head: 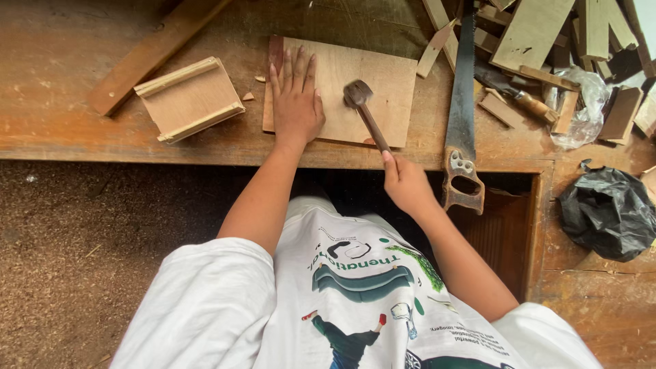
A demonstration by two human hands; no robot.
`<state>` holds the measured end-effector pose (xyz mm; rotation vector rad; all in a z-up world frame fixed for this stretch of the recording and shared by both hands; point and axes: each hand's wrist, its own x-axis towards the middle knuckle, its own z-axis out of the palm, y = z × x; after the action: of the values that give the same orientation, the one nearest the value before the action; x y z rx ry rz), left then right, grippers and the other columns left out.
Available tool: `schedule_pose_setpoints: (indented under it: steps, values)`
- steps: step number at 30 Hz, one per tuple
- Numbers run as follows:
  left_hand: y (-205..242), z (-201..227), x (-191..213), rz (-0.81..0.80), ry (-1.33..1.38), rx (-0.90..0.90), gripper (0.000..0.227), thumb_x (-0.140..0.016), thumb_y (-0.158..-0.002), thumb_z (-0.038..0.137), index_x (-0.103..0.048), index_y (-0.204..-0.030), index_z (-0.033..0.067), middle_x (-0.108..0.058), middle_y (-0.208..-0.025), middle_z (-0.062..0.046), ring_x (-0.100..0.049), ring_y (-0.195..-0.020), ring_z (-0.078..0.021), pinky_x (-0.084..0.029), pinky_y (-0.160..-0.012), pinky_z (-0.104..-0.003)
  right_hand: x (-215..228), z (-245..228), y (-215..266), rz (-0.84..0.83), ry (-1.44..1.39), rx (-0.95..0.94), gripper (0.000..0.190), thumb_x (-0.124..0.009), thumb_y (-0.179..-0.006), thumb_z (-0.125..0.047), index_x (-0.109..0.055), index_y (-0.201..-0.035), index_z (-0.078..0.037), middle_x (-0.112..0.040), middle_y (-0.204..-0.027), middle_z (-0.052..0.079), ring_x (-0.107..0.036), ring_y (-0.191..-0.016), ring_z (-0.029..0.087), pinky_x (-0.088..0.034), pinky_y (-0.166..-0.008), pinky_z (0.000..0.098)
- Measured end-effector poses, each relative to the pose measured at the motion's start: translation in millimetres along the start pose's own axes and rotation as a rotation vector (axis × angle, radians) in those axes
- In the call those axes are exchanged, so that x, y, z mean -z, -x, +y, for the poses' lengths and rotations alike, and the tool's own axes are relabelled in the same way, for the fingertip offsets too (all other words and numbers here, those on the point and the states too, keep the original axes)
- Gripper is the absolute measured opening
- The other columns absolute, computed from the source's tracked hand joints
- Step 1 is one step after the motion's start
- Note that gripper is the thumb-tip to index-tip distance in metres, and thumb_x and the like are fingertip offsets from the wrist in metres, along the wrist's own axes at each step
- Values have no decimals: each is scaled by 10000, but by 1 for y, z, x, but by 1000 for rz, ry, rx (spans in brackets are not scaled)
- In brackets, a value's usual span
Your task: The person uses a hammer to repeatedly strike a small wooden block placed on a larger wooden board. The person repositions the small block and continues hammering it in place, occasionally lifting the board to inspect the surface.
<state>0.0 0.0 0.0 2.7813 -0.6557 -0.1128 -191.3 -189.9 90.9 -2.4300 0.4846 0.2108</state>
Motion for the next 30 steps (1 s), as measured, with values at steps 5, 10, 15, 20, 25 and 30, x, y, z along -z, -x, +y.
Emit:
schedule_pose_setpoints:
  steps: [5,10,15,20,25,30]
  values:
    - [1,4,11,-36,31,21,688,-386,-1058,279,-140,-1677,108,-12,-1744,-77,64,-1596,-254,74,-1283,-528,-1,-21,13,12,-91,-42,508,-499,-1086,-348,-587,-767,38,-581,-636,229,-563,-558,358,-449,-565,451]
    - [3,6,13,-5,81,14,682,-394,-1043,272,-168,-1662,95,-53,-1738,-81,45,-1586,-253,64,-1277,-530,-6,-18,14,11,-162,-90,506,-494,-1078,-337,-573,-742,33,-540,-595,198,-505,-506,305,-418,-529,443]
    - [4,5,20,40,85,8,665,-392,-1065,245,-191,-1681,95,-72,-1753,-83,32,-1608,-264,51,-1301,-531,-12,-21,10,86,-206,-8,469,-494,-1085,-322,-564,-768,17,-516,-580,131,-487,-503,223,-422,-524,389]
    - [-2,8,19,28,89,7,656,-394,-1047,247,-214,-1656,81,-84,-1740,-89,22,-1597,-263,50,-1290,-539,12,-20,5,-59,-273,-125,471,-481,-1078,-329,-594,-752,-8,-521,-552,110,-498,-502,186,-400,-495,372]
    - [1,2,12,67,94,2,645,-404,-1062,247,-228,-1662,86,-90,-1745,-78,12,-1607,-257,47,-1299,-534,6,-19,17,103,-266,88,461,-477,-1109,-324,-590,-809,8,-537,-627,175,-527,-572,312,-417,-542,405]
    - [3,5,12,45,80,0,708,-423,-1004,233,-213,-1660,68,-91,-1729,-91,5,-1586,-269,41,-1275,-533,5,-22,5,-34,-73,-108,511,-501,-1079,-346,-587,-766,49,-552,-611,247,-521,-539,389,-428,-557,472]
